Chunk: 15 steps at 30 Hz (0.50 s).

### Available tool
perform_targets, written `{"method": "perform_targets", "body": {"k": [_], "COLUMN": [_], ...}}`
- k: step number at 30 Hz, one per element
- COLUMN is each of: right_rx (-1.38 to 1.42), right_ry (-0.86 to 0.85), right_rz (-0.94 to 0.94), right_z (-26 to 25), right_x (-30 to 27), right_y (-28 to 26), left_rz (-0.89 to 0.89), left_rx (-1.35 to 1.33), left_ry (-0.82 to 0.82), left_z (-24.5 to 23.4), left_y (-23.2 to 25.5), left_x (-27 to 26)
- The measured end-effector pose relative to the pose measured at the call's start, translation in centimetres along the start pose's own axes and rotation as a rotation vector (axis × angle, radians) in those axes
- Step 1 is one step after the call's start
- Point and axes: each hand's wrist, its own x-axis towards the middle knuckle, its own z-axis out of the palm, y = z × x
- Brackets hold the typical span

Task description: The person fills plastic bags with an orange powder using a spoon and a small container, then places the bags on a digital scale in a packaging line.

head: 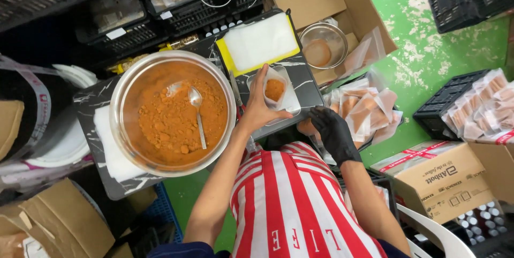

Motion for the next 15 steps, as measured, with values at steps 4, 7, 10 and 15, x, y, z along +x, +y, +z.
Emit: {"method": "perform_targets", "body": {"k": [4,7,10,15], "right_rx": [-0.001,0.001,0.05,0.03], "right_ry": [-0.028,-0.058,-0.05,-0.056], "right_rz": [0.008,0.0,0.005,0.006], "right_z": [-1.1,-1.3,-1.7,-2.4], "right_x": [2.1,2.8,3.2,2.7], "right_y": [0.3,0.1,0.1,0.2], "left_rz": [-0.035,-0.045,-0.055,-0.072], "left_rx": [0.005,0.033,0.042,0.039], "left_ry": [-0.011,0.015,0.024,0.016], "left_z": [-0.7,-0.8,-1.1,-1.1], "left_y": [1.0,0.0,-0.2,0.1], "left_x": [-0.7,-1.2,-1.2,-0.8]}}
